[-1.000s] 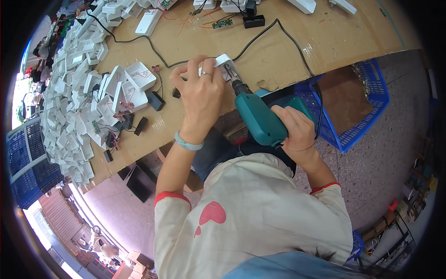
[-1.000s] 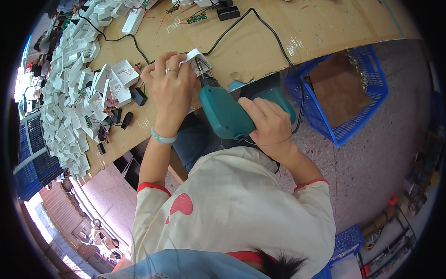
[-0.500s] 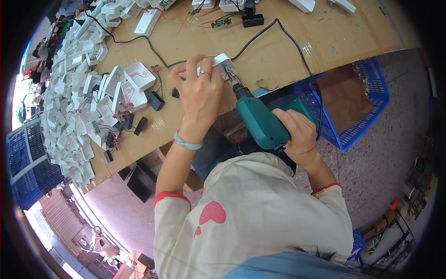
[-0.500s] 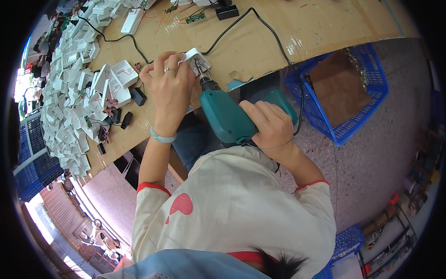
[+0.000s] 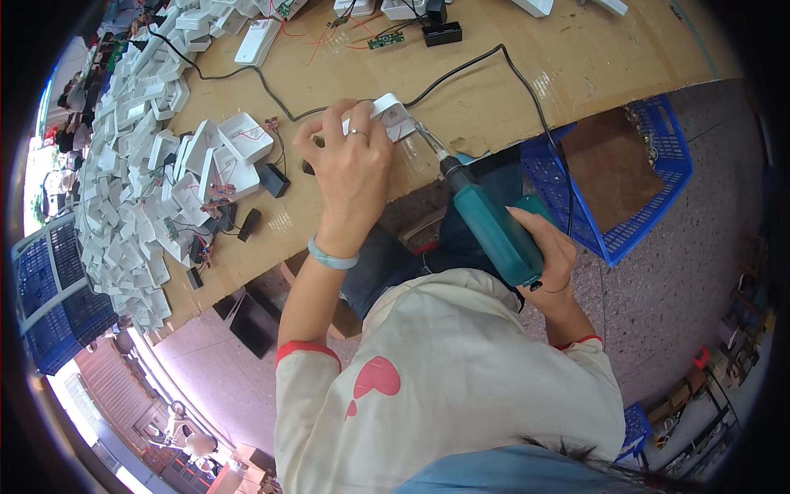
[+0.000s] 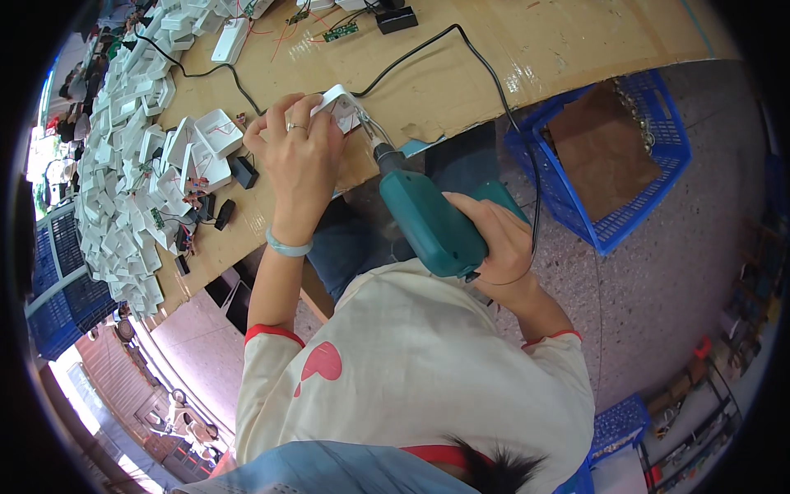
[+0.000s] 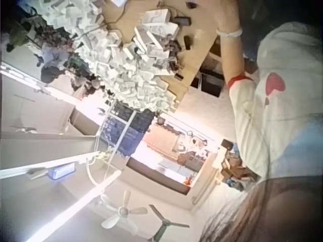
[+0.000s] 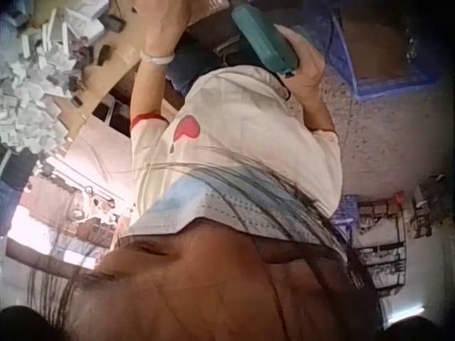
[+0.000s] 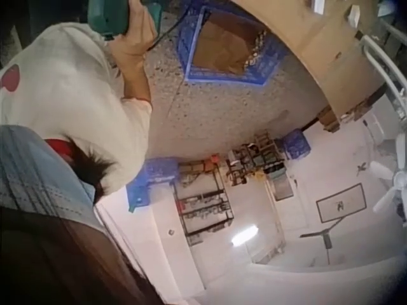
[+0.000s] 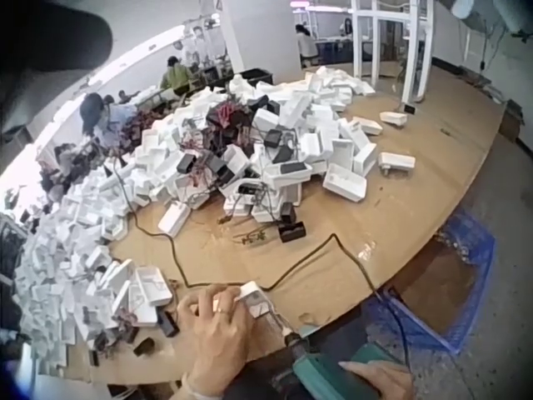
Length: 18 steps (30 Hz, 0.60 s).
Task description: Assembling electronic components into plastic housings using an electric screwdriver.
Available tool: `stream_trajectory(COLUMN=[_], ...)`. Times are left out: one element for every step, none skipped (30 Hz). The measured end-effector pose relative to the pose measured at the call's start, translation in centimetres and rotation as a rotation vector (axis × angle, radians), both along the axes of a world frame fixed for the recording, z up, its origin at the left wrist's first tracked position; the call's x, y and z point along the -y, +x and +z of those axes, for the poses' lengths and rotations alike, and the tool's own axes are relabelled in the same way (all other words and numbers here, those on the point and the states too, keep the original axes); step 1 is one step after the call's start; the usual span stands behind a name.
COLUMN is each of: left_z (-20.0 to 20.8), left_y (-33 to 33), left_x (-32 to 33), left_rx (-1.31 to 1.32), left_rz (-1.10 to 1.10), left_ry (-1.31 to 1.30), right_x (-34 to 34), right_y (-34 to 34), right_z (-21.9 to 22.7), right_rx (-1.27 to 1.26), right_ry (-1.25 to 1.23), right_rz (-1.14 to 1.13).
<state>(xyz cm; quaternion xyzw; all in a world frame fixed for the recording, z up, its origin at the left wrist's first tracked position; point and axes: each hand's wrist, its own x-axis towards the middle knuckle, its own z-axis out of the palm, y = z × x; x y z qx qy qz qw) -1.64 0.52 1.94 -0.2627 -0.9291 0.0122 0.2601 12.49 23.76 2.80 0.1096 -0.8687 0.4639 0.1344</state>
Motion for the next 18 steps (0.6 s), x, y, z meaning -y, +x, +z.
stream_trajectory(left_z=[0.0, 0.0, 0.1, 0.1, 0.1, 0.2, 0.1, -0.2, -0.5, -0.7, -0.9, -1.1, -1.7, -2.0, -2.3, -2.4, -2.5, -2.6], left_y=[0.1, 0.3, 0.6, 0.7, 0.9, 1.2, 1.8, 2.5, 3.1, 3.5, 3.8, 4.1, 4.0, 4.0, 3.9, 3.9, 3.9, 3.9], left_x=[0.0, -0.1, -0.2, -0.3, -0.3, -0.5, -0.5, -0.6, -0.8, -1.1, -1.4, -1.5, -1.5, -1.5, -1.4, -1.4, -1.4, -1.4], left_rx=[0.000, 0.006, 0.013, 0.012, 0.001, -0.009, -0.010, -0.022, -0.034, -0.034, 0.017, 0.069, 0.098, 0.096, 0.086, 0.077, 0.076, 0.080], left_rz=[-0.001, 0.012, 0.026, 0.023, 0.027, 0.031, 0.031, 0.030, 0.029, 0.030, 0.042, 0.055, 0.059, 0.059, 0.069, 0.079, 0.078, 0.076], left_ry=[-0.002, 0.011, 0.024, 0.023, 0.053, 0.083, 0.081, 0.150, 0.219, 0.218, 0.228, 0.238, 0.233, 0.235, 0.225, 0.215, 0.215, 0.249], right_x=[0.0, 0.0, 0.0, 0.0, -0.1, -0.1, -0.1, -0.2, -0.2, -0.2, -0.2, -0.2, -0.2, -0.2, -0.3, -0.3, -0.2, -0.2], right_y=[0.2, 0.3, 0.4, 0.5, 0.6, 0.8, 0.8, 0.9, 0.9, 1.0, 1.0, 1.1, 1.1, 1.1, 1.1, 1.1, 1.1, 1.0], right_z=[0.1, 0.1, 0.1, 0.2, 0.2, 0.3, 0.3, 0.3, 0.2, 0.2, 0.3, 0.3, 0.2, 0.1, 0.0, 0.0, 0.1, 0.2], right_rx=[0.009, 0.008, 0.007, 0.005, 0.004, 0.014, 0.023, 0.022, 0.008, -0.006, -0.006, -0.005, -0.005, -0.006, -0.013, -0.019, -0.021, -0.020], right_ry=[-0.021, -0.023, -0.026, -0.028, -0.028, -0.034, -0.042, -0.044, -0.048, -0.053, -0.054, -0.060, -0.063, -0.062, -0.062, -0.062, -0.062, -0.057], right_rz=[-0.009, -0.010, -0.015, -0.023, -0.025, -0.034, -0.040, -0.041, -0.053, -0.063, -0.062, -0.080, -0.099, -0.098, -0.102, -0.107, -0.108, -0.107])
